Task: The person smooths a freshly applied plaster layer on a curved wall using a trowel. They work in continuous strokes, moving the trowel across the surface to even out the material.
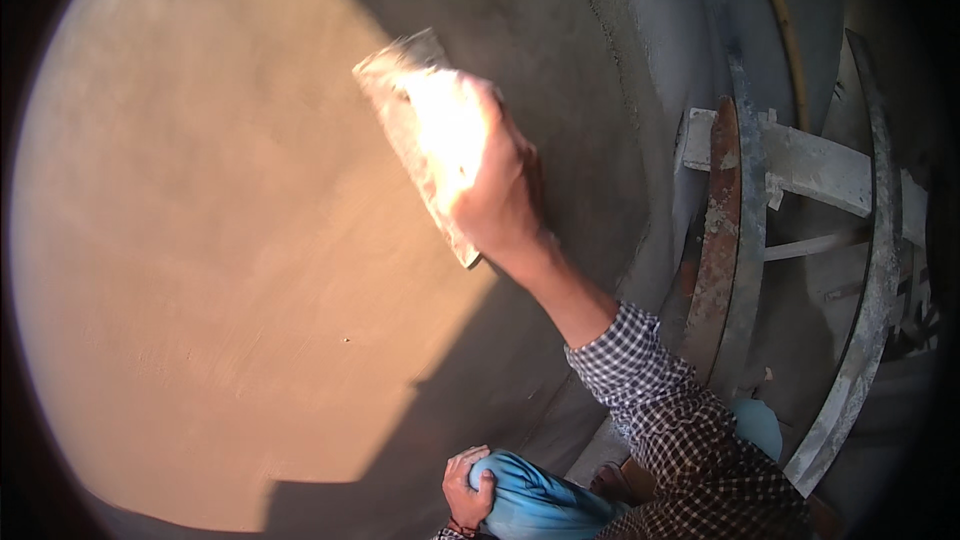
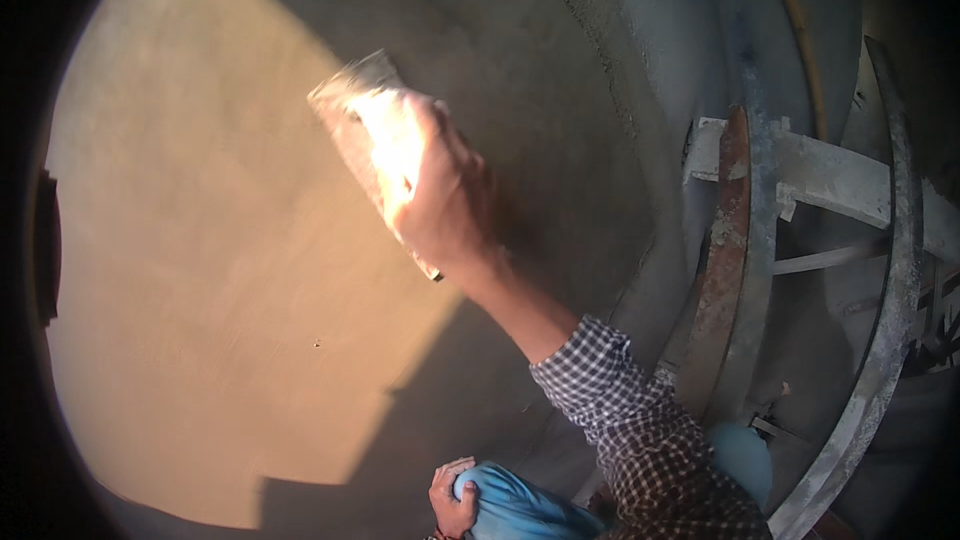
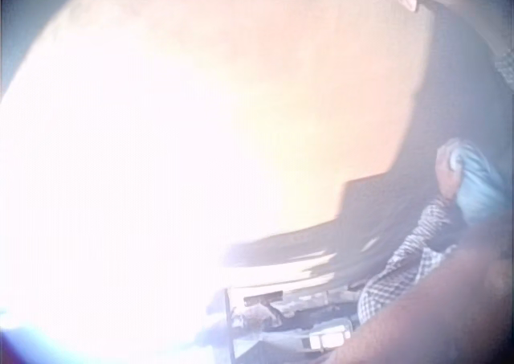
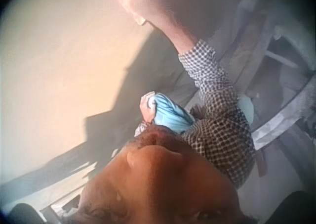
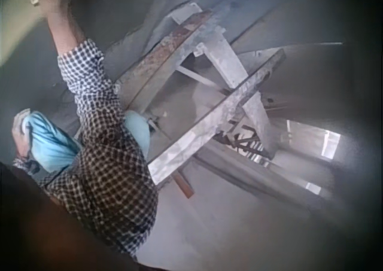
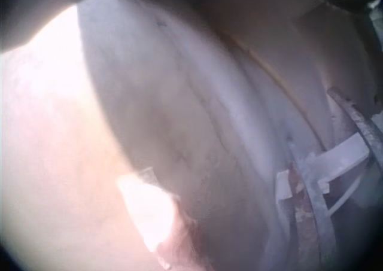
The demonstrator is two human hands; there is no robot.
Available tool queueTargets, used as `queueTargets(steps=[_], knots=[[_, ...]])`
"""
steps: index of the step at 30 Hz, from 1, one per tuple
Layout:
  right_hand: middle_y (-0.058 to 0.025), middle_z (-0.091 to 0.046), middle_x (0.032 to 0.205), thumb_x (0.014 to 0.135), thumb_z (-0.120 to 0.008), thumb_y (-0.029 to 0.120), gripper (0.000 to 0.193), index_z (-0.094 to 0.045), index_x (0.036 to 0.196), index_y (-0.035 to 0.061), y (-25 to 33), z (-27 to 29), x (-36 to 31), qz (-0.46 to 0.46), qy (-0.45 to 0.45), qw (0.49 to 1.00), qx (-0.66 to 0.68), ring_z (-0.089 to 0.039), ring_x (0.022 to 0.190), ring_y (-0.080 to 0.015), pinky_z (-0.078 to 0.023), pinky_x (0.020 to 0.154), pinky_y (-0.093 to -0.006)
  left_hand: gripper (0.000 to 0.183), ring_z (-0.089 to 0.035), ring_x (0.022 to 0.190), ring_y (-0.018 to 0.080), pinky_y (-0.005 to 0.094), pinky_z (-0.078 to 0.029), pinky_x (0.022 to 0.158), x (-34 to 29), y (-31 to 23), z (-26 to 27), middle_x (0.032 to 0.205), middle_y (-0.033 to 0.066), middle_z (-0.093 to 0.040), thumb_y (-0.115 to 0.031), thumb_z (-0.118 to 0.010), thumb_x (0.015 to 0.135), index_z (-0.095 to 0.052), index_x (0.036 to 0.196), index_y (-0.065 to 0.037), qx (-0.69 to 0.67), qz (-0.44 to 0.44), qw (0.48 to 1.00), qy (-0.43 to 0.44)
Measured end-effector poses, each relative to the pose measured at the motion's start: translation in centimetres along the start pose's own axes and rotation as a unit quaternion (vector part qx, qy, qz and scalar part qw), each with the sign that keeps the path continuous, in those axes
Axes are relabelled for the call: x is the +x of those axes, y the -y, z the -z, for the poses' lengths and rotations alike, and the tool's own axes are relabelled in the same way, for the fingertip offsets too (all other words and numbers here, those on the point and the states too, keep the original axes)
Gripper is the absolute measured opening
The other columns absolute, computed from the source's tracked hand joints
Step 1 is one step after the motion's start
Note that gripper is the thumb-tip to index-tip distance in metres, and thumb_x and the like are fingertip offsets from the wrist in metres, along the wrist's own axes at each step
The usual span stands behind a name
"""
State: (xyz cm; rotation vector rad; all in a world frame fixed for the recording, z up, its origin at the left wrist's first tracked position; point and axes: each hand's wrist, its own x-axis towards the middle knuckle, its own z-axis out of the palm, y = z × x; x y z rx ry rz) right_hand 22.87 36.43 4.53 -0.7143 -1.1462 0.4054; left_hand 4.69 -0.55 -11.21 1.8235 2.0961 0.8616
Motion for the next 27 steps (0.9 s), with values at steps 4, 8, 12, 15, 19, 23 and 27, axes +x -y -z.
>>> queueTargets(steps=[4,8,12,15,19,23,27], knots=[[-0.0263,-0.068,0.129,0.085,-0.079,0.014,0.057,-0.056,0.135,-0.002,0.8,1.2,-3.9,0.144,0.077,0.98,-0.118,-0.071,0.112,-0.0443,-0.058,0.094,-0.0537,0.03,-0.072,0.116,0.0369,0.046,-0.053,0.106,0.9,-1.0,-0.8,0.119,0.0146,-0.08,-0.02,-0.068,0.09,-0.078,0.113,-0.004,-0.009,-0.006,1.0,0.021],[-0.028,-0.072,0.126,0.101,-0.067,0.019,0.048,-0.053,0.143,-0.0003,-6.5,5.1,12.6,-0.021,-0.04,0.999,-0.031,-0.069,0.117,-0.0496,-0.056,0.097,-0.0528,0.03,-0.072,0.115,0.0362,0.0452,-0.053,0.106,0.9,-1.3,-2.0,0.119,0.0135,-0.08,-0.017,-0.069,0.088,-0.079,0.113,-0.005,-0.004,-0.028,1.0,0.011],[-0.02,-0.072,0.125,0.096,-0.072,0.018,0.044,-0.056,0.135,0.0054,0.9,1.6,12.6,0.099,-0.028,0.991,-0.08,-0.073,0.106,-0.0453,-0.058,0.09,-0.0556,0.03,-0.072,0.116,0.0352,0.0449,-0.053,0.107,1.2,-0.8,-2.1,0.12,0.0125,-0.079,-0.018,-0.07,0.087,-0.079,0.114,-0.007,0.006,-0.007,1.0,0.022],[-0.0115,-0.069,0.11,0.067,-0.084,0.013,0.044,-0.064,0.107,0.0083,2.4,0.2,-0.8,0.237,0.16,0.955,-0.075,-0.071,0.095,-0.031,-0.061,0.07,-0.0456,0.031,-0.07,0.119,0.0343,0.0451,-0.053,0.107,1.4,-1.3,-0.8,0.121,0.0111,-0.079,-0.018,-0.071,0.086,-0.079,0.114,-0.007,0.032,0.021,0.999,0.034],[-0.0153,-0.071,0.111,0.087,-0.077,0.007,0.039,-0.064,0.123,0.005,-4.6,3.8,1.4,0.174,0.106,0.975,-0.092,-0.073,0.101,-0.0361,-0.06,0.086,-0.0476,0.032,-0.07,0.118,0.034,0.0447,-0.053,0.107,2.1,-2.5,-0.5,0.121,0.0105,-0.079,-0.018,-0.072,0.085,-0.079,0.114,-0.008,0.035,0.01,0.998,0.041],[-0.0193,-0.074,0.114,0.095,-0.076,0.016,0.041,-0.061,0.131,0.0052,-1.1,0.6,10.5,0.102,0.024,0.995,-0.009,-0.073,0.104,-0.0419,-0.06,0.084,-0.0501,0.031,-0.07,0.12,0.0332,0.0456,-0.053,0.107,3.3,-4.2,1.4,0.126,0.009,-0.078,-0.02,-0.073,0.088,-0.078,0.117,-0.01,0.042,0.006,0.991,0.127],[-0.0087,-0.07,0.101,0.072,-0.086,0.015,0.041,-0.07,0.11,0.0125,3.3,-0.3,-2.4,0.221,0.16,0.962,-0.013,-0.067,0.087,-0.03,-0.058,0.07,-0.0453,0.033,-0.07,0.121,0.0321,0.0463,-0.053,0.107,3.8,-6.1,3.6,0.134,0.0062,-0.075,-0.022,-0.073,0.092,-0.077,0.123,-0.014,0.081,-0.004,0.976,0.2]])
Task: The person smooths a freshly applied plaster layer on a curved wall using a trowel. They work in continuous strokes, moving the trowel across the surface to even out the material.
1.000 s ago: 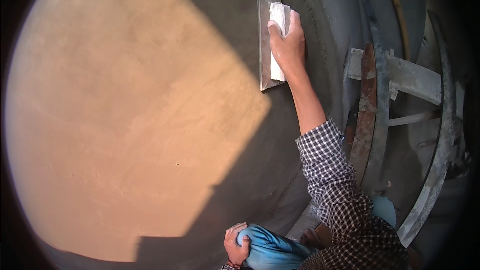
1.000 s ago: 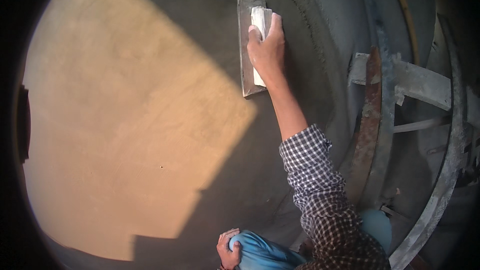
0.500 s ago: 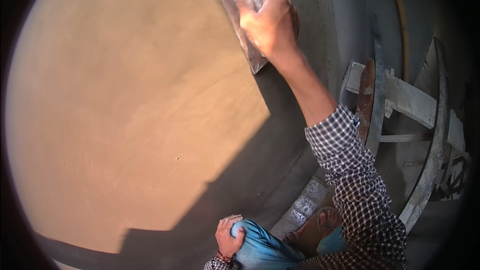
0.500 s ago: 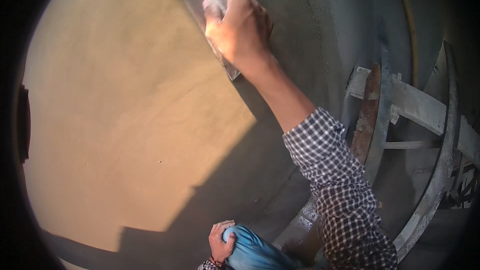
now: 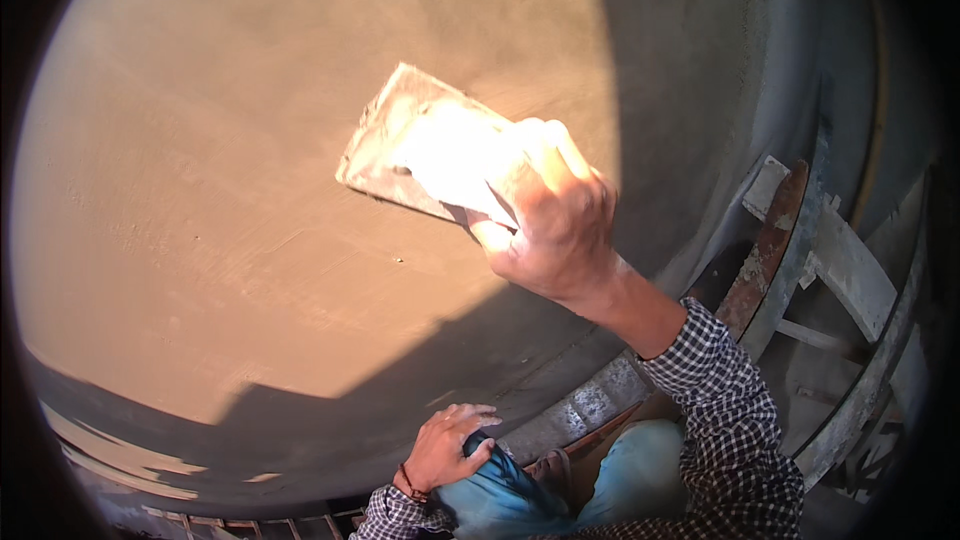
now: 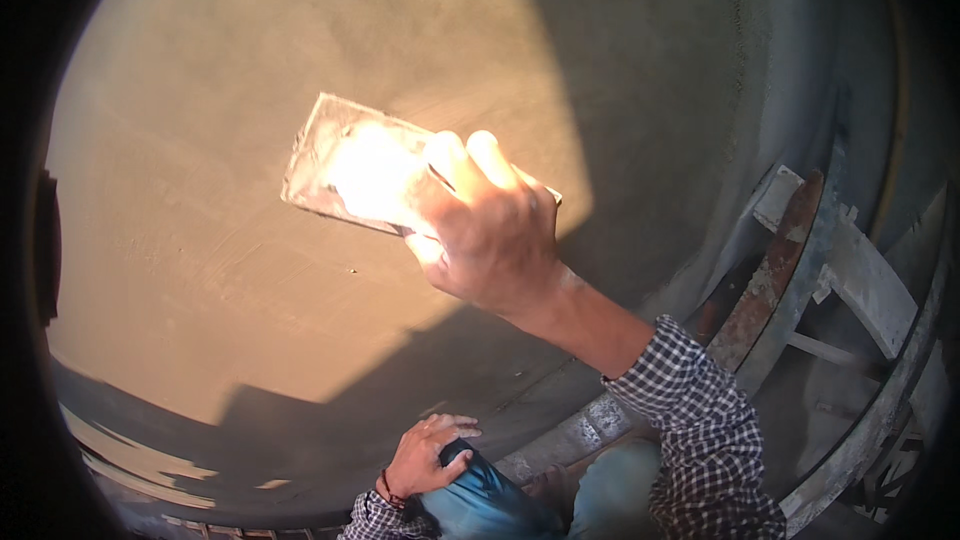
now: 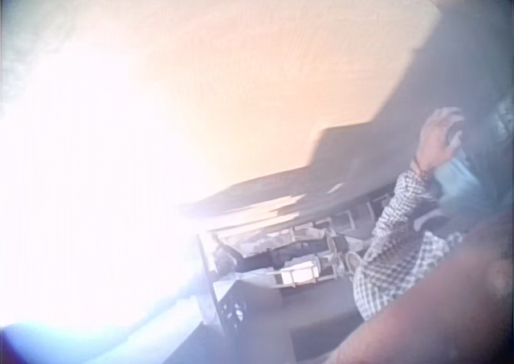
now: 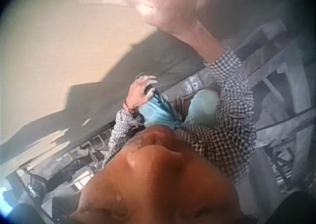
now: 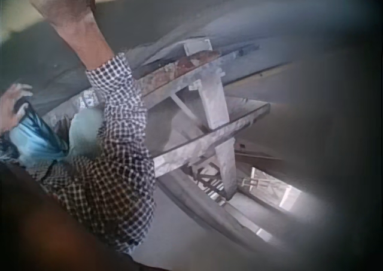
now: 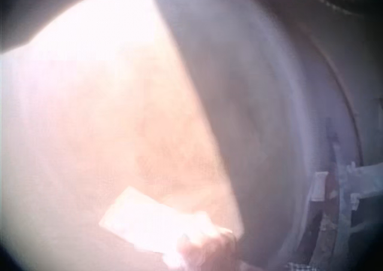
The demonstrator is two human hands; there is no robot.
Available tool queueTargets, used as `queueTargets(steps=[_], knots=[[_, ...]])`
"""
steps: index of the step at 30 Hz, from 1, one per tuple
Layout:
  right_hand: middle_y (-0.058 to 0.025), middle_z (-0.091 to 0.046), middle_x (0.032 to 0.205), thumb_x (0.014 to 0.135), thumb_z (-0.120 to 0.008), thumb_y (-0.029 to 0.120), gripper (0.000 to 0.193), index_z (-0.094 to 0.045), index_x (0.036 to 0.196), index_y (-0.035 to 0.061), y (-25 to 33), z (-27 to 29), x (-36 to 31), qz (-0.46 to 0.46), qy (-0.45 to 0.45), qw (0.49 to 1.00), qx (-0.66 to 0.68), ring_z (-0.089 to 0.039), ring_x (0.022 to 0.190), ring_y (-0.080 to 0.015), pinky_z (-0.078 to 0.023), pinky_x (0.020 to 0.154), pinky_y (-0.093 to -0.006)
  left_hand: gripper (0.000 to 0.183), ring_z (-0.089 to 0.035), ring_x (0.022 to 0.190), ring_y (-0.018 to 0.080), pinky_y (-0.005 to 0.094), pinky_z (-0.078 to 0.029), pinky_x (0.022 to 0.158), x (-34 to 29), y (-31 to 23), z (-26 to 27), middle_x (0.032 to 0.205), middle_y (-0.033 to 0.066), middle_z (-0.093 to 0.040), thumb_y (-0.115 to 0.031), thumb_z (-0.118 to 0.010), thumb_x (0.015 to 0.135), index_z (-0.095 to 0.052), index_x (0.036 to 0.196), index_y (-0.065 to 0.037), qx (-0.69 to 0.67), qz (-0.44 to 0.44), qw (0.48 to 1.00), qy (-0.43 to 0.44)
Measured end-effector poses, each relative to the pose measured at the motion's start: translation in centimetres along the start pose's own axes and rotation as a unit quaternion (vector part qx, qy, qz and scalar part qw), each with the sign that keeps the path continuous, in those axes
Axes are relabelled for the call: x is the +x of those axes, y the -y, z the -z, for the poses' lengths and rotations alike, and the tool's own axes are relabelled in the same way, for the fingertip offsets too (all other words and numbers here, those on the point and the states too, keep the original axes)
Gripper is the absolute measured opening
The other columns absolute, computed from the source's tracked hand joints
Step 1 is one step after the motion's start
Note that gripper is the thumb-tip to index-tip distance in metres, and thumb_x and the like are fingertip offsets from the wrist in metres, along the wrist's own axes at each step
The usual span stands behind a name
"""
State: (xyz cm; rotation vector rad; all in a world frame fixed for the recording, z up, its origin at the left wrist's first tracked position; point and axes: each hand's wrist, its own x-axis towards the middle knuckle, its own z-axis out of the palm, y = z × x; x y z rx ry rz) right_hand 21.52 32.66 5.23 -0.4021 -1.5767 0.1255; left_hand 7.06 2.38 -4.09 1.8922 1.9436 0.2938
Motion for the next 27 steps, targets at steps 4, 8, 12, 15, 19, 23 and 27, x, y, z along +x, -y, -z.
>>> queueTargets(steps=[4,8,12,15,19,23,27], knots=[[-0.0097,-0.068,0.101,0.069,-0.086,0.011,0.041,-0.069,0.106,0.0093,-4.7,2.6,-5.0,-0.038,0.006,0.998,-0.058,-0.066,0.087,-0.0307,-0.057,0.07,-0.0448,0.034,-0.069,0.122,0.0306,0.0466,-0.054,0.104,1.4,-1.4,1.6,0.136,0.0048,-0.074,-0.02,-0.073,0.092,-0.077,0.125,-0.016,0.018,-0.051,0.999,-0.003],[-0.0179,-0.071,0.108,0.084,-0.078,0.003,0.04,-0.067,0.123,0.0025,-5.7,2.4,4.7,-0.082,-0.134,0.985,0.074,-0.071,0.095,-0.0419,-0.058,0.082,-0.0469,0.038,-0.067,0.123,0.0327,0.0481,-0.052,0.106,3.5,-2.1,0.9,0.14,0.0088,-0.071,-0.022,-0.072,0.096,-0.072,0.132,-0.011,0.006,-0.106,0.994,0.01],[-0.0144,-0.07,0.107,0.075,-0.081,0.004,0.041,-0.068,0.113,0.0051,-1.4,0.5,-0.5,-0.058,-0.039,0.997,-0.03,-0.07,0.091,-0.0377,-0.059,0.075,-0.046,0.041,-0.065,0.127,0.0353,0.0505,-0.051,0.108,5.7,-1.5,-2.0,0.141,0.0105,-0.069,-0.022,-0.07,0.096,-0.069,0.135,-0.01,-0.007,-0.127,0.991,0.032],[-0.0129,-0.069,0.106,0.069,-0.083,0.006,0.042,-0.067,0.108,0.0065,-2.9,1.8,-6.9,-0.029,0.023,0.997,-0.063,-0.069,0.089,-0.0359,-0.059,0.07,-0.044,0.039,-0.065,0.126,0.0338,0.0483,-0.052,0.107,6.0,-0.7,-5.4,0.14,0.0092,-0.07,-0.017,-0.069,0.095,-0.07,0.133,-0.011,-0.016,-0.125,0.991,0.041],[-0.0138,-0.07,0.109,0.078,-0.082,0.004,0.052,-0.067,0.127,0.0054,-4.7,2.1,-1.5,-0.02,-0.09,0.991,-0.1,-0.07,0.091,-0.0352,-0.06,0.075,-0.0454,0.038,-0.065,0.126,0.0344,0.0476,-0.052,0.108,4.8,1.5,-10.6,0.136,0.0088,-0.07,-0.016,-0.069,0.095,-0.07,0.132,-0.013,-0.017,-0.121,0.991,0.057],[-0.0172,-0.071,0.117,0.094,-0.076,0.009,0.085,-0.038,0.17,0.019,-5.9,4.4,11.1,-0.083,-0.188,0.971,-0.12,-0.074,0.095,-0.0408,-0.061,0.08,-0.0494,0.038,-0.065,0.125,0.0358,0.0485,-0.052,0.108,3.5,2.8,-12.5,0.134,0.0093,-0.071,-0.014,-0.069,0.094,-0.07,0.132,-0.013,-0.006,-0.131,0.99,0.053],[-0.0165,-0.06,0.112,0.09,-0.075,0.005,0.067,-0.058,0.153,0.0211,-3.1,2.7,5.7,-0.072,-0.125,0.979,-0.145,-0.07,0.089,-0.0404,-0.06,0.076,-0.05,0.036,-0.066,0.123,0.037,0.049,-0.053,0.107,2.2,2.4,-10.0,0.133,0.0102,-0.071,-0.014,-0.069,0.094,-0.071,0.13,-0.013,-0.038,-0.124,0.991,0.038]])
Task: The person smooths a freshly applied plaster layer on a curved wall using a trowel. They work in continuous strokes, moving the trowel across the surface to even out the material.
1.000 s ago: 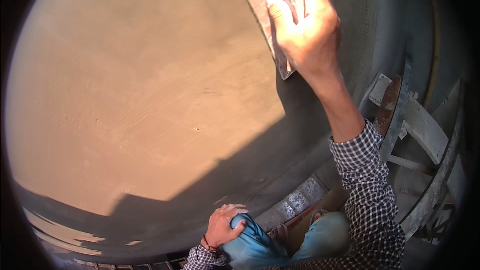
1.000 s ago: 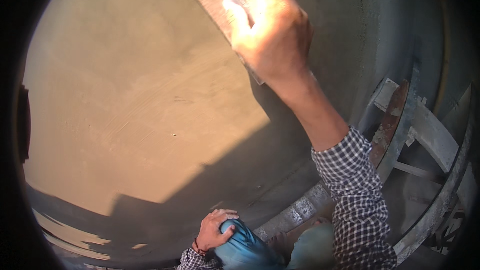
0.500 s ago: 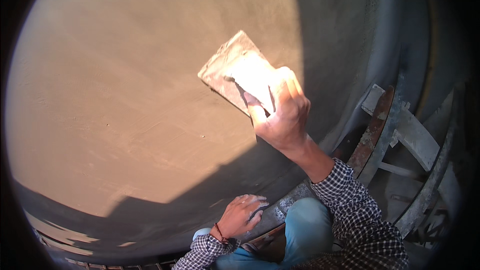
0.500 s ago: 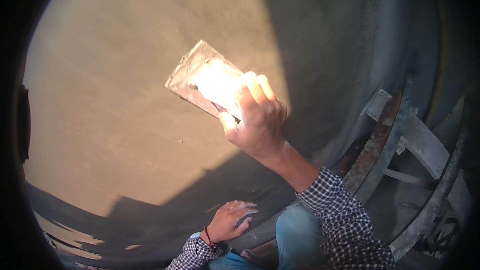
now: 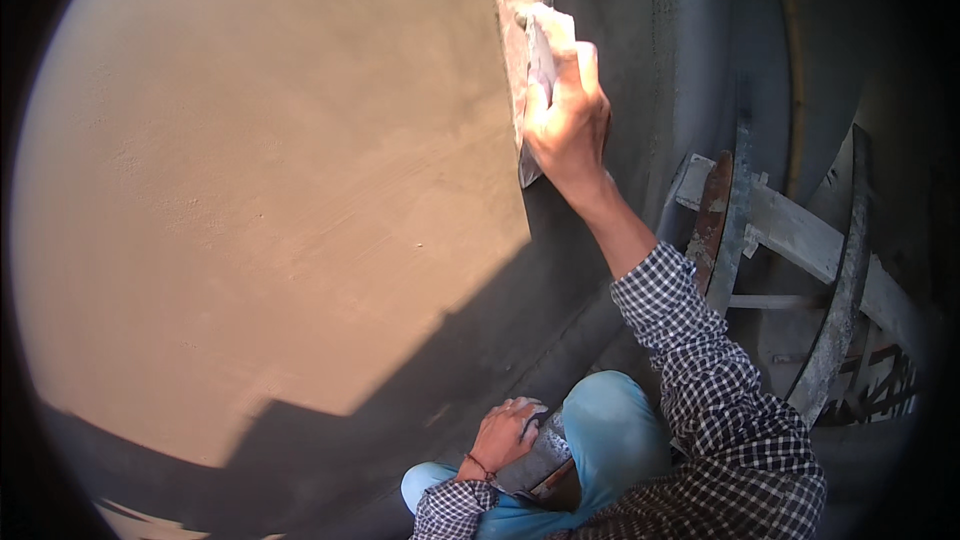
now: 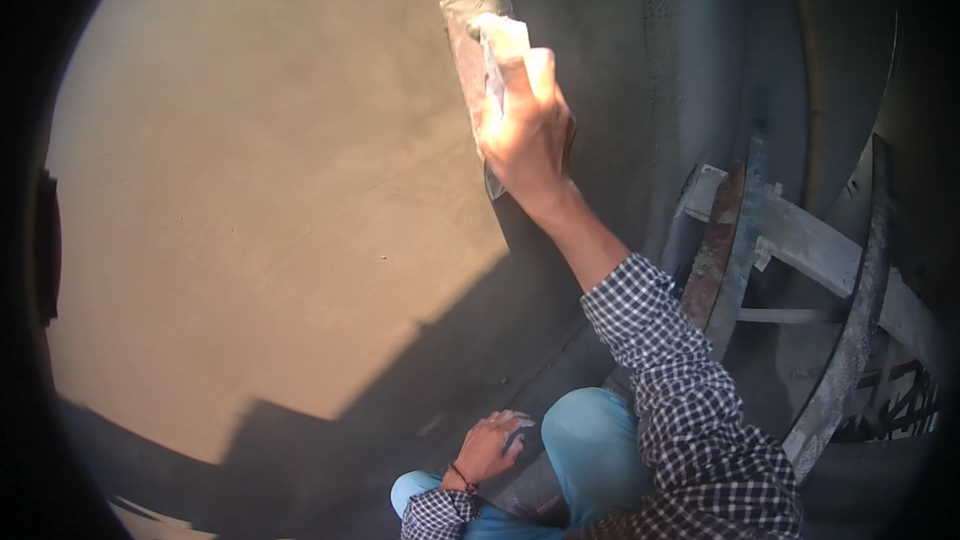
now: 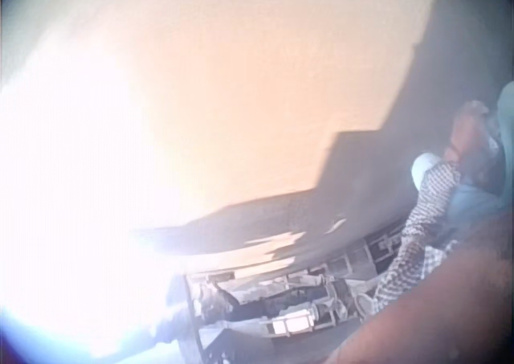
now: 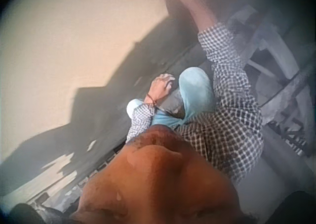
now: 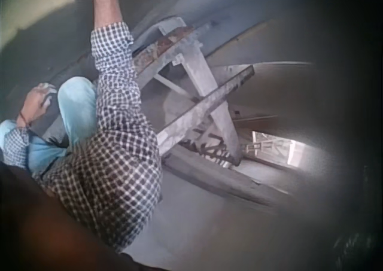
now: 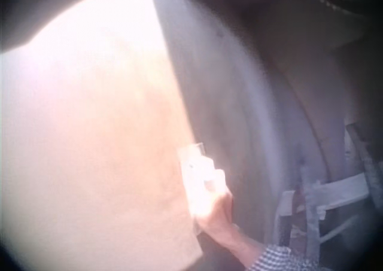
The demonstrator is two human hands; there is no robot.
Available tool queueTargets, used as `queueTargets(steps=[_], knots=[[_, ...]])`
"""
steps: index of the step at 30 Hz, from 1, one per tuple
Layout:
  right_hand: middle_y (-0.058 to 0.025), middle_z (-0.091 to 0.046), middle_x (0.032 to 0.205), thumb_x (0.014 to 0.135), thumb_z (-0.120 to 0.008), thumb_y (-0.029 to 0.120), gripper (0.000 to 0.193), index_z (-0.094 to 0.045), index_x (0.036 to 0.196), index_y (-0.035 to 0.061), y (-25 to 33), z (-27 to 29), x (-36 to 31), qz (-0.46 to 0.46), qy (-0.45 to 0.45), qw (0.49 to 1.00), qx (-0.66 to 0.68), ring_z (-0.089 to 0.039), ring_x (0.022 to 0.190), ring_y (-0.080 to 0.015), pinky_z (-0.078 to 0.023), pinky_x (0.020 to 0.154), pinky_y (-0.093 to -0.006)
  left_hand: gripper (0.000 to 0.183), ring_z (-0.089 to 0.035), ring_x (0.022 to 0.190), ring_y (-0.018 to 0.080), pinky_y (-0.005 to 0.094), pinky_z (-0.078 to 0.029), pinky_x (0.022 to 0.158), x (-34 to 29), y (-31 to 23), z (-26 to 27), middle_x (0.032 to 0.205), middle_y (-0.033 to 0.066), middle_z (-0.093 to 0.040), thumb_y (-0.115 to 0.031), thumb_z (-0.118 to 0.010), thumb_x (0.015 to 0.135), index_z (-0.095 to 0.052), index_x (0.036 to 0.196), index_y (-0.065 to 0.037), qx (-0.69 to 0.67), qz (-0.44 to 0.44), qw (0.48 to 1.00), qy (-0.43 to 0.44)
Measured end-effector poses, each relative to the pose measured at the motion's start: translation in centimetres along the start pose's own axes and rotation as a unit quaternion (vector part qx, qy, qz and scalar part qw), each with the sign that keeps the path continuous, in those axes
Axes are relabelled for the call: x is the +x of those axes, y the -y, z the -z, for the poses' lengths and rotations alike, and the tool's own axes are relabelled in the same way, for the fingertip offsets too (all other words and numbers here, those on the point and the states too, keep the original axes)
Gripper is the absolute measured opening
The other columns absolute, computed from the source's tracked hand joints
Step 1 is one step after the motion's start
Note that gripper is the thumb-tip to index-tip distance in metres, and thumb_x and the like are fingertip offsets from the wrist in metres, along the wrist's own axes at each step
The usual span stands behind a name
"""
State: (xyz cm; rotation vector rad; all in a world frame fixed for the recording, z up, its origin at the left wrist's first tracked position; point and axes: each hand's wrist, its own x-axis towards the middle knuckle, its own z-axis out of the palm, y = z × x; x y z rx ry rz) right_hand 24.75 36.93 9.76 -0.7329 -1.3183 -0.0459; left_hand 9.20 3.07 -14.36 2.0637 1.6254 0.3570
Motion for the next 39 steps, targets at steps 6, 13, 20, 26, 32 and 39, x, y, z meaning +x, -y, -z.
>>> queueTargets(steps=[6,13,20,26,32,39], knots=[[-0.0183,-0.061,0.119,0.089,-0.073,0.002,0.055,-0.073,0.138,0.0254,2.6,2.6,-15.5,0.081,0.152,0.984,-0.038,-0.072,0.101,-0.0353,-0.065,0.066,-0.0434,0.036,-0.067,0.123,0.0376,0.0494,-0.054,0.105,-1.9,0.7,0.6,0.134,0.0115,-0.071,-0.014,-0.069,0.093,-0.072,0.129,-0.011,-0.005,0.007,1.0,0.028],[-0.0213,-0.058,0.118,0.096,-0.065,0.001,0.055,-0.066,0.148,0.0189,0.0,2.2,-3.7,-0.166,0.078,0.982,-0.056,-0.069,0.1,-0.0474,-0.058,0.083,-0.0562,0.037,-0.067,0.121,0.0377,0.0483,-0.055,0.103,-5.0,-0.3,1.9,0.129,0.0129,-0.071,-0.011,-0.07,0.09,-0.071,0.127,-0.009,-0.025,-0.015,1.0,0.002],[-0.0277,-0.059,0.123,0.098,-0.061,0.001,0.052,-0.065,0.149,0.0164,2.0,1.3,-12.4,-0.111,0.127,0.985,-0.027,-0.069,0.106,-0.05,-0.059,0.091,-0.0523,0.039,-0.067,0.121,0.0383,0.0487,-0.055,0.103,-4.9,1.7,1.8,0.127,0.0138,-0.071,-0.011,-0.069,0.09,-0.07,0.129,-0.009,0.018,0.011,1.0,0.002],[-0.0288,-0.062,0.122,0.103,-0.057,0.004,0.064,-0.053,0.164,0.0231,-6.9,2.2,1.4,-0.247,0.063,0.966,0.04,-0.07,0.11,-0.0391,-0.057,0.093,-0.0464,0.042,-0.066,0.123,0.0393,0.0498,-0.054,0.106,-3.9,0.2,1.3,0.128,0.0146,-0.071,-0.012,-0.069,0.09,-0.069,0.132,-0.01,-0.046,-0.028,0.998,0.036],[-0.0273,-0.062,0.122,0.089,-0.069,-0.001,0.039,-0.074,0.125,0.0128,4.4,2.1,-13.9,-0.047,0.173,0.984,-0.002,-0.071,0.105,-0.0503,-0.062,0.082,-0.0507,0.044,-0.065,0.126,0.0401,0.0519,-0.052,0.109,-2.7,2.5,-0.3,0.134,0.0162,-0.069,-0.015,-0.07,0.091,-0.069,0.135,-0.01,0.045,0.036,0.993,0.107],[-0.027,-0.061,0.124,0.097,-0.058,0.0,0.075,-0.052,0.164,0.0338,-6.5,2.4,-7.8,-0.254,0.073,0.965,-0.003,-0.068,0.111,-0.0465,-0.058,0.096,-0.0512,0.05,-0.063,0.13,0.0432,0.0518,-0.05,0.112,-2.9,0.4,0.5,0.139,0.0231,-0.066,-0.019,-0.072,0.091,-0.065,0.138,-0.003,0.017,0.041,0.992,0.117]])
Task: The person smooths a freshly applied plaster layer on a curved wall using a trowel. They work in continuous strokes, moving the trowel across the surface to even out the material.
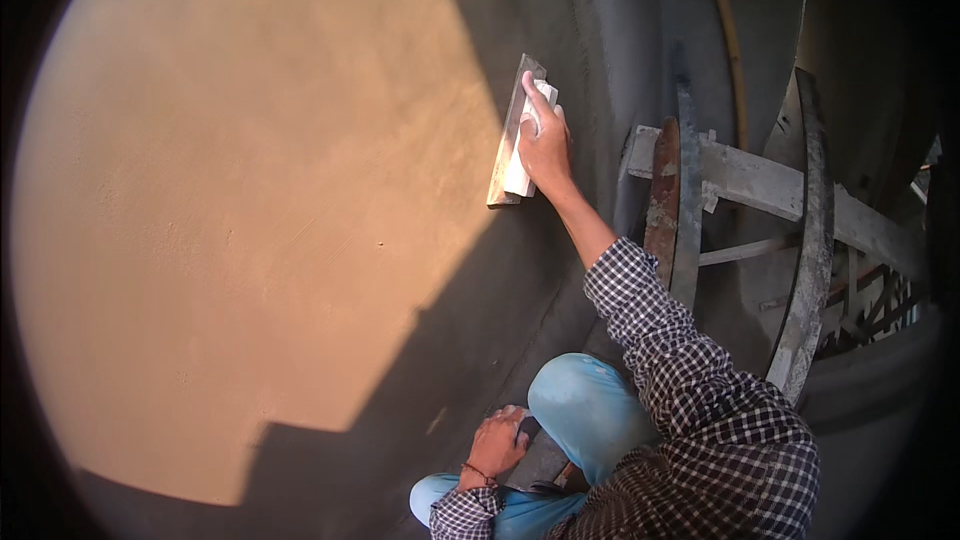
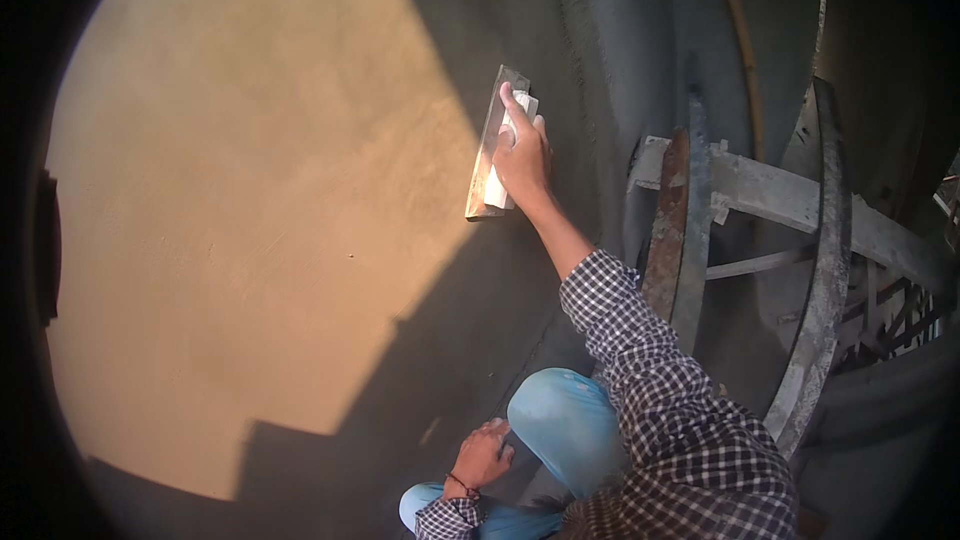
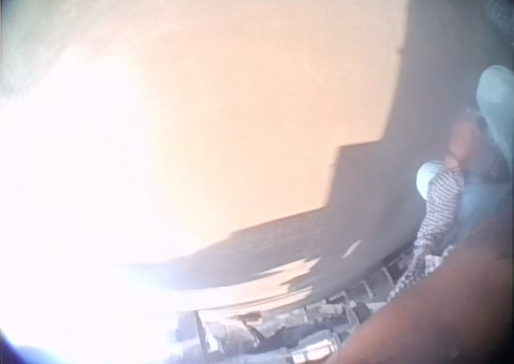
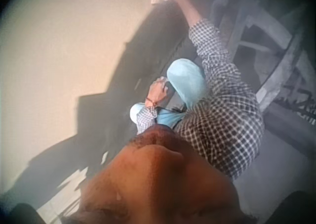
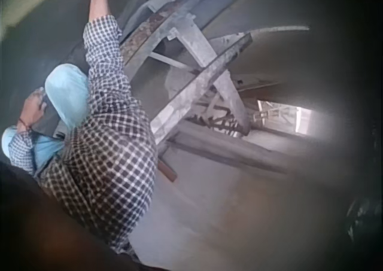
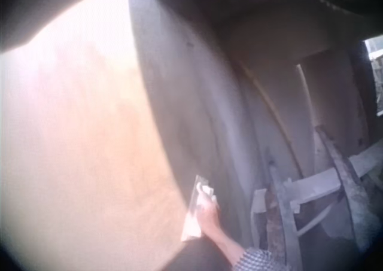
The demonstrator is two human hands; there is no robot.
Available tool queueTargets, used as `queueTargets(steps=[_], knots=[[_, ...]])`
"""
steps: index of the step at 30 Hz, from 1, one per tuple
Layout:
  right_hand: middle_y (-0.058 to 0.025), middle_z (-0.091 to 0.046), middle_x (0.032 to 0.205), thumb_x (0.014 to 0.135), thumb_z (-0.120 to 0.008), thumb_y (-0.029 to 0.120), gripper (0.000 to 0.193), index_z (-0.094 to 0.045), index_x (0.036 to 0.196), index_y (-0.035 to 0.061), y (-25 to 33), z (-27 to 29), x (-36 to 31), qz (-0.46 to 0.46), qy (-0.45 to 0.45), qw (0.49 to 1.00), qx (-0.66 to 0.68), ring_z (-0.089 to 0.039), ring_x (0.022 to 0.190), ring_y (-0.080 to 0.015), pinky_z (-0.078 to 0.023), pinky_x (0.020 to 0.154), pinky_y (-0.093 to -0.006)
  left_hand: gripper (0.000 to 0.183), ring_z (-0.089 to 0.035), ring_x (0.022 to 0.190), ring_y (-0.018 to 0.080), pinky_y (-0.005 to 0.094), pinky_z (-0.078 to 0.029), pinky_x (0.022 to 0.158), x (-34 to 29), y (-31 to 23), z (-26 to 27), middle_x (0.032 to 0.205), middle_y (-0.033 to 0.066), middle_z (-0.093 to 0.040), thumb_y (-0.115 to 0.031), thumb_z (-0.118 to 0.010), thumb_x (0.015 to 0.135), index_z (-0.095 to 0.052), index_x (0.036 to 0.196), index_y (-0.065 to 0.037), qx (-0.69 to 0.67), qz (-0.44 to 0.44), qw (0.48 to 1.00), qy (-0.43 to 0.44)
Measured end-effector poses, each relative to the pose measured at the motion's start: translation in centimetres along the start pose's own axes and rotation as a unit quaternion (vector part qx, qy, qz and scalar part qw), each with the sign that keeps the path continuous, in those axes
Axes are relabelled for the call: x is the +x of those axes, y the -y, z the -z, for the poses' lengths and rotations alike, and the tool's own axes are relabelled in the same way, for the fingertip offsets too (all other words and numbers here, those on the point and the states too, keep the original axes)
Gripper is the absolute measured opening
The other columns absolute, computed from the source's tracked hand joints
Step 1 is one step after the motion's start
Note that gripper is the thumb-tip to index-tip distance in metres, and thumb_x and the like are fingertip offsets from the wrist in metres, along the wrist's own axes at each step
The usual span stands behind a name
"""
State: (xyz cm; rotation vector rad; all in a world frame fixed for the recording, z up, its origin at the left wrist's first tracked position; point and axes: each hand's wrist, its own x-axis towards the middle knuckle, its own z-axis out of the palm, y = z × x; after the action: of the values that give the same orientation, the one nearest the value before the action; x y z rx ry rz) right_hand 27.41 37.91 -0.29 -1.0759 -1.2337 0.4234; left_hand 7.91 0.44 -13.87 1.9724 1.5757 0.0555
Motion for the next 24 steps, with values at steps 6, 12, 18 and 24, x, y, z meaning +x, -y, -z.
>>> queueTargets(steps=[6,12,18,24], knots=[[-0.0263,-0.062,0.126,0.094,-0.06,-0.007,0.078,-0.057,0.16,0.033,4.3,-1.8,-0.8,0.096,-0.022,0.995,0.033,-0.067,0.118,-0.0479,-0.057,0.1,-0.0518,0.046,-0.065,0.127,0.042,0.0523,-0.052,0.108,0.3,1.4,-1.9,0.132,0.0223,-0.068,-0.015,-0.07,0.091,-0.065,0.134,0.0,0.041,-0.042,0.997,-0.045],[-0.0208,-0.066,0.117,0.087,-0.068,0.003,0.065,-0.07,0.147,0.0284,16.1,-2.4,-1.5,0.258,-0.015,0.965,0.048,-0.072,0.098,-0.0403,-0.061,0.087,-0.0491,0.047,-0.063,0.133,0.0434,0.0526,-0.051,0.113,1.1,1.1,-1.0,0.139,0.0239,-0.066,-0.014,-0.069,0.092,-0.064,0.138,-0.002,-0.019,-0.042,0.998,-0.03],[-0.0111,-0.071,0.106,0.081,-0.079,0.008,0.061,-0.078,0.134,0.0371,10.4,-2.5,-13.7,0.398,0.132,0.903,-0.093,-0.071,0.094,-0.03,-0.062,0.065,-0.0362,0.045,-0.063,0.132,0.0411,0.0526,-0.05,0.112,2.0,2.7,-2.1,0.136,0.0212,-0.067,-0.013,-0.068,0.093,-0.065,0.137,-0.007,0.014,-0.034,0.999,-0.034],[-0.0027,-0.073,0.119,0.08,-0.07,-0.002,0.07,-0.076,0.135,0.0389,24.0,-4.0,-2.8,0.525,0.038,0.85,0.026,-0.071,0.091,-0.0238,-0.063,0.067,-0.0364,0.044,-0.063,0.131,0.038,0.0509,-0.05,0.111,-1.6,2.0,0.2,0.133,0.0166,-0.068,-0.013,-0.068,0.093,-0.066,0.138,-0.009,-0.027,-0.037,0.998,-0.05]])
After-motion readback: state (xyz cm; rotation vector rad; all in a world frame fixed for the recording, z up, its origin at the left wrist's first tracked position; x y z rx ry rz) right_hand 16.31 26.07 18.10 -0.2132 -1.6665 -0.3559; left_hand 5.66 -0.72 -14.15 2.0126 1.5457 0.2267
